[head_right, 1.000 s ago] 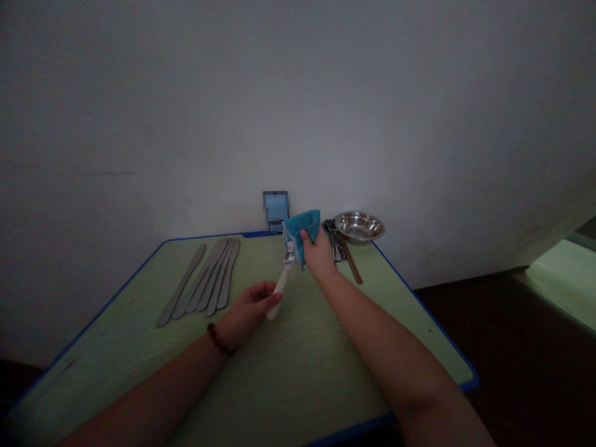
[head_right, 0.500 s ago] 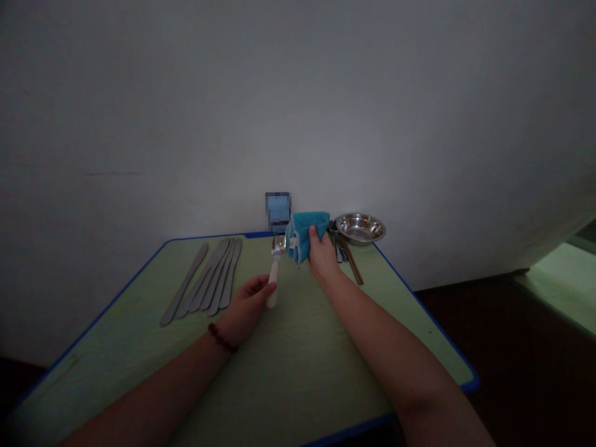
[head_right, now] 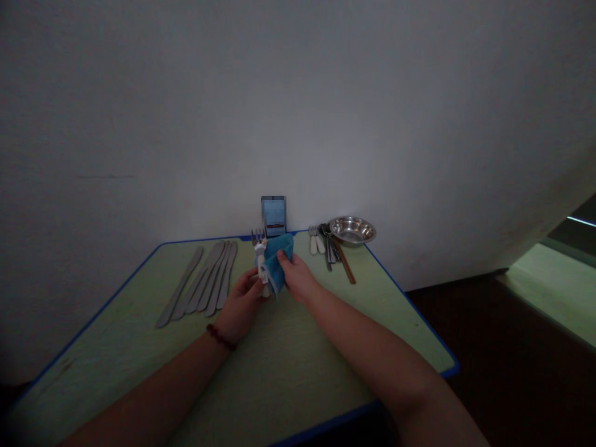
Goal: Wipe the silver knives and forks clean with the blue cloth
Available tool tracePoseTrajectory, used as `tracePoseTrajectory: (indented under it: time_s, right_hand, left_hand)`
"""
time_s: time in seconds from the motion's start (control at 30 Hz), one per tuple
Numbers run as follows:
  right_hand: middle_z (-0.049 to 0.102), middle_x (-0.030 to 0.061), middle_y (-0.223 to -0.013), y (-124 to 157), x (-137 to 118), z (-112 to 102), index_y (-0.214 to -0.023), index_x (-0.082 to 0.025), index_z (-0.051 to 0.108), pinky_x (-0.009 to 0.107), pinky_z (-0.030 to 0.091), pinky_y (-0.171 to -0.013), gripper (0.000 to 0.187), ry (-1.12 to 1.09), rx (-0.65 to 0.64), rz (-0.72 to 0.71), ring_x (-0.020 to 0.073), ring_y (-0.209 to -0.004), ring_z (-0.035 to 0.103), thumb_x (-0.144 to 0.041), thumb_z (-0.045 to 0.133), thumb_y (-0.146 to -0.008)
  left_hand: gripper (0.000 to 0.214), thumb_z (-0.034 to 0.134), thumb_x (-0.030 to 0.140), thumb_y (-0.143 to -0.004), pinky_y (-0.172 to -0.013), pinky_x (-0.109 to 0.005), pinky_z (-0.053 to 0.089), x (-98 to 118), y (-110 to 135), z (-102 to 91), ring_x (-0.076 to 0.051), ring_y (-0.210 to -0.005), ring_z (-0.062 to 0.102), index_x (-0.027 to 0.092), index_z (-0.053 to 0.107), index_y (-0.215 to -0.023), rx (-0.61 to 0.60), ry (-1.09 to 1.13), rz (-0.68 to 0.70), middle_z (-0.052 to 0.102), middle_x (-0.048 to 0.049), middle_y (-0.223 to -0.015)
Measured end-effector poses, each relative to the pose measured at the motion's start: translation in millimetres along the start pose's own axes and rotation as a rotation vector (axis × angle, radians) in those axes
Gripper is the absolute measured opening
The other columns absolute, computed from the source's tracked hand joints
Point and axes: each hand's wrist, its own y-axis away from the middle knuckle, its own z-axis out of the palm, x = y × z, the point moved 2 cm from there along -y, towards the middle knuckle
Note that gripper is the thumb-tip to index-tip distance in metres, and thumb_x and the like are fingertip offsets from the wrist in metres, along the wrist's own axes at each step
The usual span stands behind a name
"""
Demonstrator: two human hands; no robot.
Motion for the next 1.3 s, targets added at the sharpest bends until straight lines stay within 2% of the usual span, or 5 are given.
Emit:
tracePoseTrajectory:
  time_s: [0.43, 0.73, 0.97, 1.13, 1.3]
  right_hand:
    - [0.062, -0.0018, -0.062, 23.1, -9.1, -10.1, -0.074, -0.017, 0.056, 0.023, 0.046, -0.061, 0.015, -0.065, 0.026, 0.085, 0.0083, -0.054, 0.056, -0.031, 0.052, -0.073]
    - [0.062, -0.0027, -0.061, 24.5, -15.2, -16.2, -0.072, -0.017, 0.056, 0.022, 0.046, -0.059, 0.012, -0.083, 0.030, 0.098, 0.0080, -0.053, 0.056, -0.028, 0.052, -0.074]
    - [0.060, -0.0034, -0.061, 23.4, -14.5, -19.5, -0.072, -0.017, 0.055, 0.022, 0.045, -0.057, 0.010, -0.101, -0.032, 0.086, 0.0081, -0.053, 0.054, -0.027, 0.053, -0.072]
    - [0.060, -0.0033, -0.062, 21.2, -7.9, -22.5, -0.075, -0.017, 0.056, 0.022, 0.043, -0.056, 0.016, 0.033, -0.074, 0.017, 0.0082, -0.055, 0.053, -0.027, 0.061, -0.063]
    - [0.061, 0.0000, -0.073, 18.9, -0.5, -28.7, -0.079, -0.019, 0.058, 0.026, 0.043, -0.062, 0.025, 0.313, 0.042, -0.121, 0.0111, -0.063, 0.054, -0.039, 0.058, -0.063]
  left_hand:
    - [0.039, 0.056, 0.033, -0.066, -0.053, -0.023, 0.047, 2.7, 9.6, 6.2, -0.017, -0.075, 0.058, 0.017, 0.053, -0.101, -0.109, -0.296, 0.037, 0.062, -0.0066, -0.090]
    - [0.033, 0.059, 0.023, -0.064, -0.074, -0.030, 0.046, 0.4, 15.5, 16.1, -0.018, -0.089, 0.054, 0.018, 0.058, -0.097, -0.288, -0.260, 0.049, 0.058, -0.0055, -0.104]
    - [0.028, 0.056, 0.022, -0.066, -0.077, -0.032, 0.044, -1.2, 12.2, 12.4, -0.019, -0.086, 0.054, 0.018, 0.060, -0.093, -0.305, -0.374, 0.121, 0.059, -0.0059, -0.097]
    - [0.015, 0.058, 0.020, -0.064, -0.077, -0.030, 0.041, 2.9, 11.7, 12.6, -0.018, -0.084, 0.051, 0.018, 0.064, -0.078, -0.278, -0.605, 0.295, 0.059, -0.0051, -0.084]
    - [0.014, 0.056, 0.019, -0.065, -0.075, -0.031, 0.042, 2.5, 11.6, 13.1, -0.018, -0.084, 0.050, 0.020, 0.063, -0.077, -0.264, -0.685, 0.324, 0.058, -0.0059, -0.086]
